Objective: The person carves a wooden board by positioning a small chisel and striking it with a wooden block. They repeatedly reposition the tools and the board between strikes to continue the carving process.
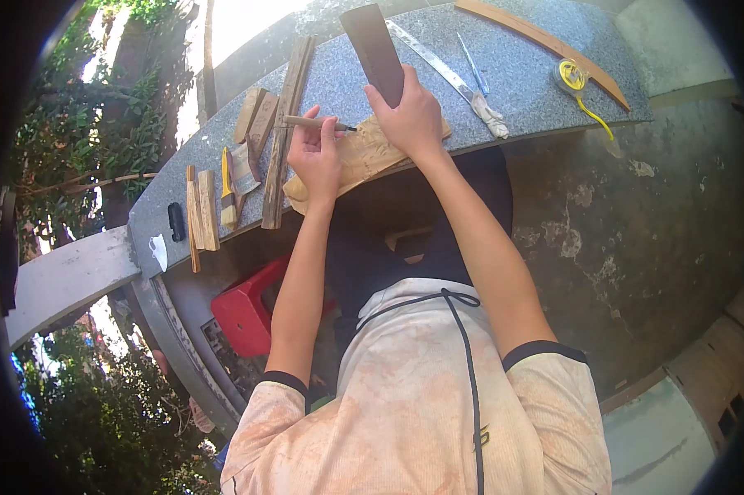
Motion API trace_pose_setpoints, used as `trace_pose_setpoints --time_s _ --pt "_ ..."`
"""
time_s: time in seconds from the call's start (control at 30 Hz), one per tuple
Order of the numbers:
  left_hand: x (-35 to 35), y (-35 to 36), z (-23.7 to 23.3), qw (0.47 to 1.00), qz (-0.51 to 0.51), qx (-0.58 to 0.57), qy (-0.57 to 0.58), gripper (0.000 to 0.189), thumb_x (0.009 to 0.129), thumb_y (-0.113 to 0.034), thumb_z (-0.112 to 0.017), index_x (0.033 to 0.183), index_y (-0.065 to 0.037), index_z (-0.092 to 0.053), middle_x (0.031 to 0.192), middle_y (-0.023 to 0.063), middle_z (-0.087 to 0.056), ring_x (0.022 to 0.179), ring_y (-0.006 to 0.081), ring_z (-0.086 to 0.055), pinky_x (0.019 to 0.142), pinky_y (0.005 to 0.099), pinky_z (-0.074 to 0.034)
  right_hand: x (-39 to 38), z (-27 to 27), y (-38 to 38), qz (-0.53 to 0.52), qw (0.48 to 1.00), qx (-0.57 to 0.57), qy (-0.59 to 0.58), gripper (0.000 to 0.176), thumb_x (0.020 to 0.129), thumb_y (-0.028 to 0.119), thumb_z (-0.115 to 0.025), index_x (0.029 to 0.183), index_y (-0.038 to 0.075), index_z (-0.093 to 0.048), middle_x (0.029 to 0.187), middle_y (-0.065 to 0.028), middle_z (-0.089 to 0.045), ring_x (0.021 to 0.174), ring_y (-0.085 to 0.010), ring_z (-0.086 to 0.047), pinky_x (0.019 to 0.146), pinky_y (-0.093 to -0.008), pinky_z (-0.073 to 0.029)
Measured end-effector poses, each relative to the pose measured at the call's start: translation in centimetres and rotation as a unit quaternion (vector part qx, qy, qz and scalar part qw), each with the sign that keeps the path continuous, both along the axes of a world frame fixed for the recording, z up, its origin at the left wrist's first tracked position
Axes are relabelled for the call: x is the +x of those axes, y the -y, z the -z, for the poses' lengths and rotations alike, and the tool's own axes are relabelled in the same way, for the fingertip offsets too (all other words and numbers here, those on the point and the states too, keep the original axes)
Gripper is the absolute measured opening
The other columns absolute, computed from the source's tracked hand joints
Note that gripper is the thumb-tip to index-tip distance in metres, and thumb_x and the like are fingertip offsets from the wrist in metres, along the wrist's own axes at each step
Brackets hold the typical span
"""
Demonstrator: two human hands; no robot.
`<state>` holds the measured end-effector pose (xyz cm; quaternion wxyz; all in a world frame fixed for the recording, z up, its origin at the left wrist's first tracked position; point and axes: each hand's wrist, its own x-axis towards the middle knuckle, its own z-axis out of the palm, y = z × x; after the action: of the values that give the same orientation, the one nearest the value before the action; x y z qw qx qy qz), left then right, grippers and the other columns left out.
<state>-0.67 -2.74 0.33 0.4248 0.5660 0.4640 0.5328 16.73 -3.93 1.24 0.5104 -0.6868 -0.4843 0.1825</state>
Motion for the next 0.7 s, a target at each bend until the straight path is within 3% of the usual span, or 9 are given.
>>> trace_pose_setpoints --time_s 0.7 --pt "0.29 0.28 0.31 1.0 0.0 0.031 0.003 0.018 0.1 -0.005 -0.078 0.112 0.005 -0.07 0.093 0.0101 -0.078 0.082 0.0165 -0.079 0.074 0.029 -0.064 -0.19 0.08 -0.02 0.005 1.0 0.011 0.003 0.056 0.096 0.042 -0.078 0.13 -0.001 -0.061 0.105 -0.0249 -0.078 0.098 -0.0456 -0.076 0.086 -0.0508 -0.059"
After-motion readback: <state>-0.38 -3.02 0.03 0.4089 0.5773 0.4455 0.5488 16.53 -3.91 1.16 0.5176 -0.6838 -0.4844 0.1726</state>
